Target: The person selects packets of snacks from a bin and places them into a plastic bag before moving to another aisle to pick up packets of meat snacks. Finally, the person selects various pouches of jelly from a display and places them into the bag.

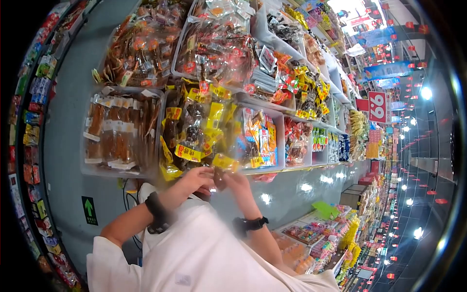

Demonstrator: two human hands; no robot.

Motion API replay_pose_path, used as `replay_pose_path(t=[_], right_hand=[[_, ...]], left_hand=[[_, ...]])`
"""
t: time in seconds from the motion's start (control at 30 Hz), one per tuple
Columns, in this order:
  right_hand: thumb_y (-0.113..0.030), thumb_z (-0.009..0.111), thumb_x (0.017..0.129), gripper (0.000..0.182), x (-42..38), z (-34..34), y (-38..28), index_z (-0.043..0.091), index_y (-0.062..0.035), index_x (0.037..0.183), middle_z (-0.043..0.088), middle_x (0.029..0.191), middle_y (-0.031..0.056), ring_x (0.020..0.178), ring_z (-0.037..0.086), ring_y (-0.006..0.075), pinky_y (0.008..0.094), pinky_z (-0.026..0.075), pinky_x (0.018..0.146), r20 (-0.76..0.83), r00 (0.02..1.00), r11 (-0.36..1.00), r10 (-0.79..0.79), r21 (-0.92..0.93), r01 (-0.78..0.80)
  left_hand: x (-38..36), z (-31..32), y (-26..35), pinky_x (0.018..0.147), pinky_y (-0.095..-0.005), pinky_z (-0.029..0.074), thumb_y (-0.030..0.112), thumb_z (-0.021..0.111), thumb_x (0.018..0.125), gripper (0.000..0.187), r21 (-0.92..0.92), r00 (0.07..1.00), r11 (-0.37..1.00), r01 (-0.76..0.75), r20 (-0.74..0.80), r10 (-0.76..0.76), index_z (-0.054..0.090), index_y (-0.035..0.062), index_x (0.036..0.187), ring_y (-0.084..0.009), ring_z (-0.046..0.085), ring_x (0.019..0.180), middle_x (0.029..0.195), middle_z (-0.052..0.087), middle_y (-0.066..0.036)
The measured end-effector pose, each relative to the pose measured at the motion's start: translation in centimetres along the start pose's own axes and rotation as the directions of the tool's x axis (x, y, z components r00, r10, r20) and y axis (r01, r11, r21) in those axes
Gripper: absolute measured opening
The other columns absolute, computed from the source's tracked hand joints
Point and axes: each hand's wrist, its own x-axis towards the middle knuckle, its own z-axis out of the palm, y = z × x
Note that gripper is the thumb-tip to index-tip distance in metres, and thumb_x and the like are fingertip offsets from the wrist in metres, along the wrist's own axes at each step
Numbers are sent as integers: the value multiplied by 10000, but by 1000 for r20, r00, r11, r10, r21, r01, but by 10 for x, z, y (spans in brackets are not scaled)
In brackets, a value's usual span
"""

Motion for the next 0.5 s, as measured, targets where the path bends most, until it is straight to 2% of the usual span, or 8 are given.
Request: replay_pose_path(t=[0.07, 0.1, 0.13, 0.2, 0.27, 0.4, 0.47, 0.5], right_hand=[[-136, 654, 952, 355, 10, -3, 2, 588, 1, 1272, 665, 1165, 49, 1029, 609, 113, 260, 455, 897, -130, 991, 996, -19, -93, 7], [-160, 664, 949, 317, 15, -8, 5, 611, -8, 1222, 671, 1113, 39, 985, 613, 111, 260, 464, 866, -166, 985, 999, -50, 8, 52], [-160, 664, 949, 317, 21, -14, 5, 611, -8, 1222, 671, 1113, 39, 985, 613, 111, 260, 464, 866, -166, 985, 999, -40, 6, 42], [-189, 570, 1001, 257, 35, -31, 2, 622, 13, 1151, 688, 965, 37, 840, 632, 133, 271, 498, 756, -399, 906, 983, -139, 54, 175], [-187, 618, 975, 276, 52, -76, 6, 602, -8, 1184, 669, 999, 25, 883, 619, 127, 271, 487, 785, -398, 911, 973, -106, 147, 177], [-195, 667, 947, 370, 59, -83, -24, 549, -24, 1253, 633, 1083, 32, 963, 593, 123, 278, 473, 812, -469, 874, 930, -128, 249, 270], [-180, 646, 955, 360, 71, -99, -12, 543, -15, 1258, 630, 1114, 55, 1002, 600, 144, 288, 479, 850, -511, 846, 949, -149, 168, 269], [-165, 624, 963, 351, 77, -103, -8, 537, -6, 1263, 628, 1145, 79, 1040, 607, 164, 298, 485, 887, -553, 815, 962, -171, 86, 260]], left_hand=[[-6, 1, 6, 817, -296, 563, 128, 589, 946, 411, -89, 999, 996, -16, 37, 19, 513, -7, 1327, -193, 693, 963, 1144, 650, -96], [-4, -2, 1, 867, -294, 546, 154, 551, 966, 409, -81, 999, 996, -27, 33, 30, 502, -7, 1339, -223, 694, 1020, 1216, 633, -117], [-4, -2, 1, 867, -294, 546, 154, 551, 966, 409, -89, 999, 996, -22, 31, 25, 502, -7, 1339, -223, 694, 1020, 1216, 633, -117], [-4, 0, 2, 901, -301, 531, 185, 514, 985, 409, -112, 1000, 993, -25, 14, 27, 492, 1, 1349, -233, 696, 1012, 1246, 627, -132], [-1, 3, -4, 927, -305, 516, 207, 494, 994, 405, -111, 999, 994, -22, 26, 25, 490, 9, 1347, -240, 693, 1016, 1260, 625, -139], [-4, 14, 4, 921, -297, 514, 212, 498, 988, 394, -125, 998, 991, -55, 8, 57, 503, 10, 1326, -217, 692, 1001, 1248, 631, -129], [-5, 17, 9, 916, -293, 514, 212, 498, 986, 387, -129, 997, 988, -81, -14, 80, 511, 9, 1315, -208, 693, 989, 1235, 637, -124], [-6, 18, 10, 905, -290, 514, 206, 497, 982, 371, -161, 983, 971, -176, -88, 163, 530, 9, 1294, -200, 693, 980, 1215, 646, -119]])
